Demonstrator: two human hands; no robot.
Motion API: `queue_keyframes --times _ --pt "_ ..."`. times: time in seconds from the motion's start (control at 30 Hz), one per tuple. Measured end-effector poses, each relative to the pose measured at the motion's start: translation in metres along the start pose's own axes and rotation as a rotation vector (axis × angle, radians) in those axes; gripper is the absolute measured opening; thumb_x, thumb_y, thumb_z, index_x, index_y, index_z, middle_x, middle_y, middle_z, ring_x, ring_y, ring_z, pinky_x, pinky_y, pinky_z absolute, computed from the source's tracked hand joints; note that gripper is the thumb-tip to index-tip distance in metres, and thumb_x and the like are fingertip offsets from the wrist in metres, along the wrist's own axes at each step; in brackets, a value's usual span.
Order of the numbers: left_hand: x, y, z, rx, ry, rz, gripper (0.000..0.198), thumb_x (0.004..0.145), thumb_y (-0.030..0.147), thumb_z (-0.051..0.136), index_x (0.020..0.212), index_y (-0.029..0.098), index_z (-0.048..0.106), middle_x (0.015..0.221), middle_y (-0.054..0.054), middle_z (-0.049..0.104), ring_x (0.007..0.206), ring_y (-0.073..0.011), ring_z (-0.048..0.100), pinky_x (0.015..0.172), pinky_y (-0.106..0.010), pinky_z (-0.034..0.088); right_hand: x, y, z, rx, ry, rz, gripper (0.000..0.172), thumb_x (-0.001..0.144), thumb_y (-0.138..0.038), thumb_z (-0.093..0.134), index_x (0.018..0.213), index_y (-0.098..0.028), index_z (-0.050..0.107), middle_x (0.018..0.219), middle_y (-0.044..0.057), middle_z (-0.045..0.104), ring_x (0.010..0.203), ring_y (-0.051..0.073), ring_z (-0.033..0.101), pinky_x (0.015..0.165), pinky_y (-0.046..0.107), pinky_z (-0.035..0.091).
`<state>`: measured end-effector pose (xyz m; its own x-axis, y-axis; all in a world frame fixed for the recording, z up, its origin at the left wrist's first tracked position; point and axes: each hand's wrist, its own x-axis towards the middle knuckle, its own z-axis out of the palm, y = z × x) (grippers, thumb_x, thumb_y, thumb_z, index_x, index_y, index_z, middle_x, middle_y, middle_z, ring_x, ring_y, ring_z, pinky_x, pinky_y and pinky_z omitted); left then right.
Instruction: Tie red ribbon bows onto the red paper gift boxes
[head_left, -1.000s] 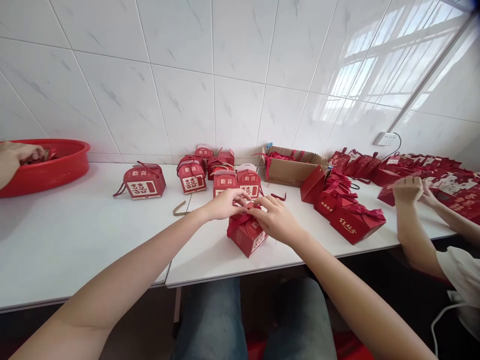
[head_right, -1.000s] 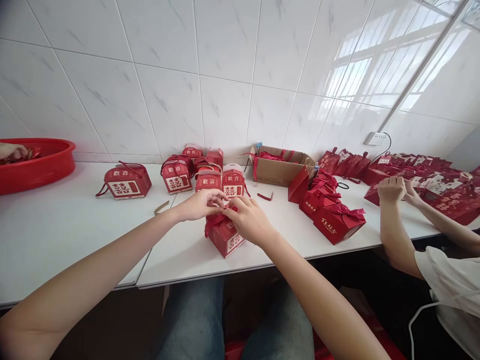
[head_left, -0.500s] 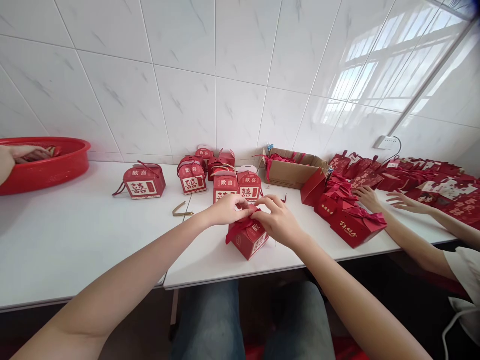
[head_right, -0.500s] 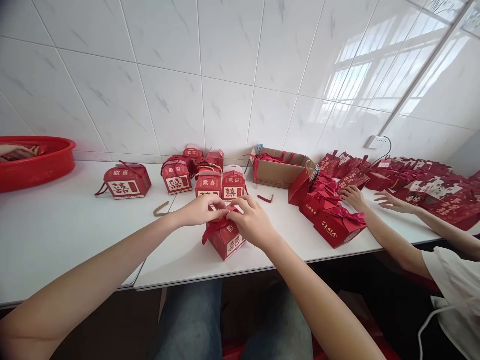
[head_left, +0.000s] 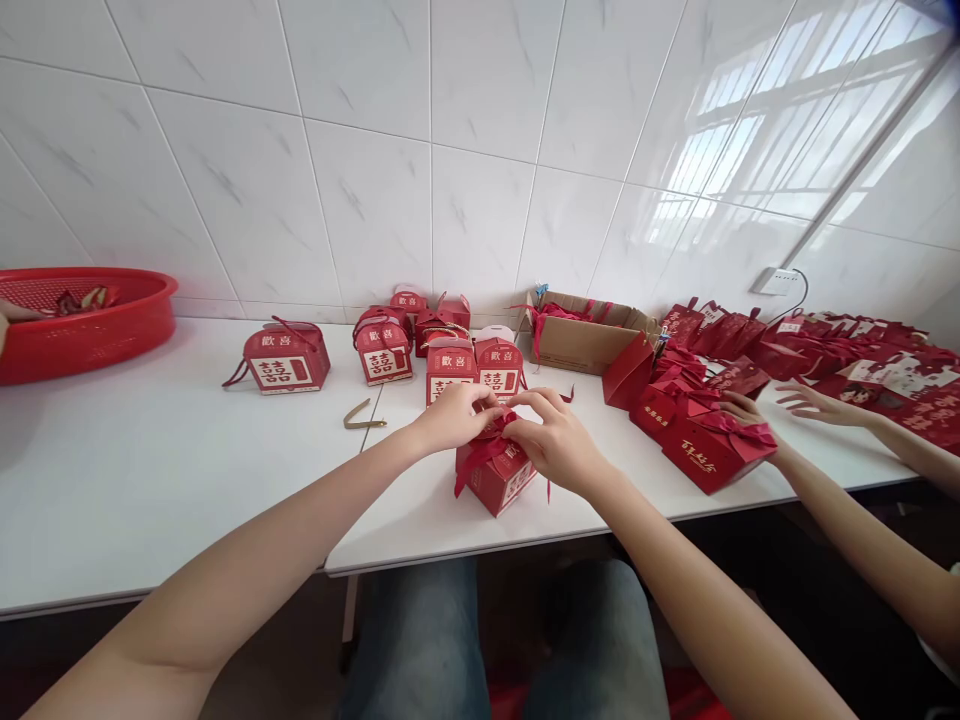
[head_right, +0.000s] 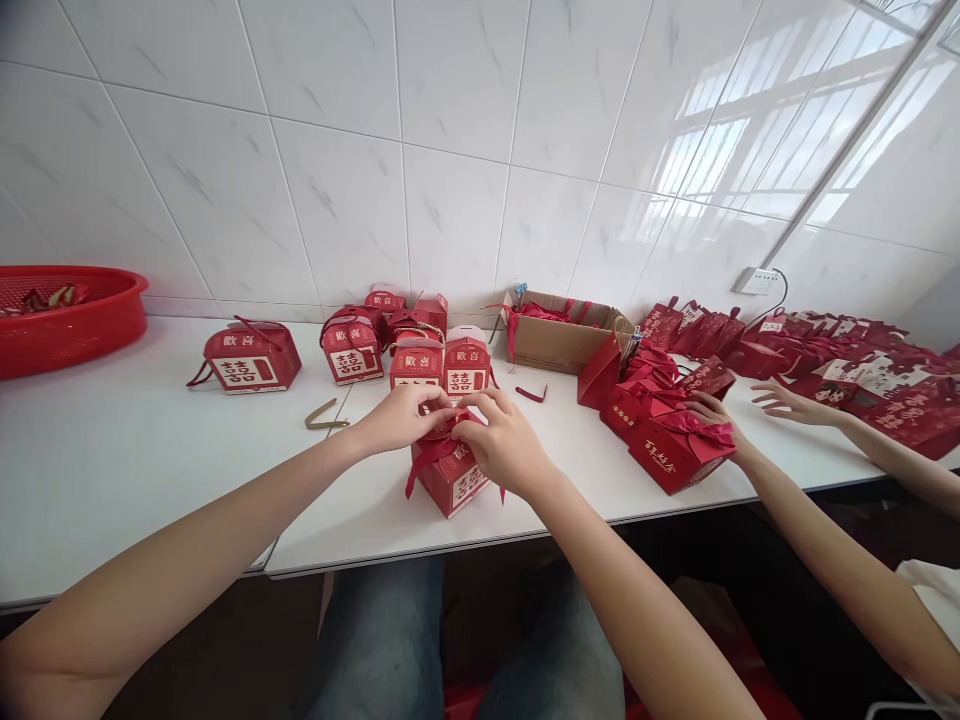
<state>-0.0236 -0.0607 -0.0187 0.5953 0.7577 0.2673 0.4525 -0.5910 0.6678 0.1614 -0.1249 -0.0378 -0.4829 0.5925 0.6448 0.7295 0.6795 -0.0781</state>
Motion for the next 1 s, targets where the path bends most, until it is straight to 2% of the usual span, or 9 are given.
queue_keyframes --times 0.07,0.17,0.3,0.43,0.53,0.7,0.87,1.0 --pt "-0.001 0.0 0.001 -0.046 -0.014 -0.002 0.027 0.084 0.044 0.052 0.08 0.019 0.063 0.082 -0.003 0.068 0.071 -0.0177 0.062 0.061 -0.029 0.046 -0.001 0.003 0.0 0.14 -0.01 0.065 0.029 0.087 -0.009 0.043 0.095 -0.023 0.067 0.122 0.009 0.058 0.11 0.023 0.052 0.089 0.042 0.048" --pt "-0.002 -0.002 0.001 -0.126 -0.036 -0.01 0.023 0.083 0.042 0.054 0.086 0.02 0.061 0.085 -0.003 0.068 0.071 -0.0164 0.062 0.062 -0.028 0.048 0.0 0.008 -0.001 0.371 -0.027 0.234 0.039 0.087 -0.011 0.041 0.119 -0.026 0.056 0.125 0.007 0.058 0.11 0.019 0.056 0.089 0.039 0.049" --pt "-0.001 -0.005 0.001 -0.179 -0.027 -0.002 0.024 0.081 0.041 0.058 0.091 0.02 0.058 0.084 -0.004 0.067 0.076 -0.0166 0.063 0.066 -0.028 0.049 0.004 0.014 -0.001 0.482 -0.126 0.35 0.044 0.083 -0.015 0.051 0.125 -0.026 0.05 0.112 0.005 0.066 0.102 0.019 0.062 0.085 0.036 0.049" --pt "-0.003 -0.004 0.002 -0.175 -0.006 0.017 0.026 0.082 0.044 0.057 0.093 0.019 0.057 0.086 -0.004 0.066 0.078 -0.0165 0.062 0.067 -0.029 0.049 0.007 0.014 -0.002 0.444 -0.099 0.349 0.034 0.08 -0.012 0.053 0.111 -0.023 0.058 0.094 0.003 0.069 0.087 0.017 0.064 0.081 0.034 0.048" --pt "-0.006 -0.003 0.005 -0.15 0.043 0.032 0.023 0.083 0.042 0.058 0.089 0.02 0.057 0.087 -0.002 0.065 0.079 -0.0163 0.061 0.07 -0.029 0.048 0.006 0.011 -0.003 0.402 -0.064 0.264 0.023 0.081 -0.01 0.051 0.097 -0.021 0.062 0.091 0.004 0.067 0.083 0.016 0.062 0.074 0.031 0.048" --pt "-0.009 -0.007 0.01 -0.231 0.103 0.005 0.015 0.081 0.033 0.058 0.085 0.018 0.057 0.088 -0.003 0.063 0.079 -0.0155 0.059 0.071 -0.029 0.048 0.001 0.009 -0.003 0.253 -0.122 0.075 0.042 0.08 -0.004 0.045 0.114 -0.02 0.064 0.083 0.006 0.059 0.073 0.016 0.054 0.066 0.03 0.046" --pt "-0.009 -0.007 0.009 -0.282 0.106 -0.044 0.017 0.079 0.034 0.061 0.084 0.018 0.057 0.086 -0.003 0.062 0.077 -0.0153 0.058 0.069 -0.029 0.048 -0.002 0.008 -0.003 0.241 -0.174 0.071 0.045 0.082 -0.004 0.042 0.119 -0.019 0.062 0.087 0.008 0.058 0.077 0.018 0.052 0.071 0.033 0.045" --pt "-0.009 -0.005 0.007 -0.277 0.1 -0.04 0.019 0.079 0.035 0.062 0.083 0.017 0.057 0.085 -0.003 0.062 0.077 -0.0153 0.058 0.069 -0.029 0.047 -0.001 0.009 -0.008 0.239 -0.275 0.043 0.054 0.077 0.0 0.043 0.125 -0.02 0.058 0.092 0.008 0.058 0.083 0.019 0.051 0.079 0.037 0.043"
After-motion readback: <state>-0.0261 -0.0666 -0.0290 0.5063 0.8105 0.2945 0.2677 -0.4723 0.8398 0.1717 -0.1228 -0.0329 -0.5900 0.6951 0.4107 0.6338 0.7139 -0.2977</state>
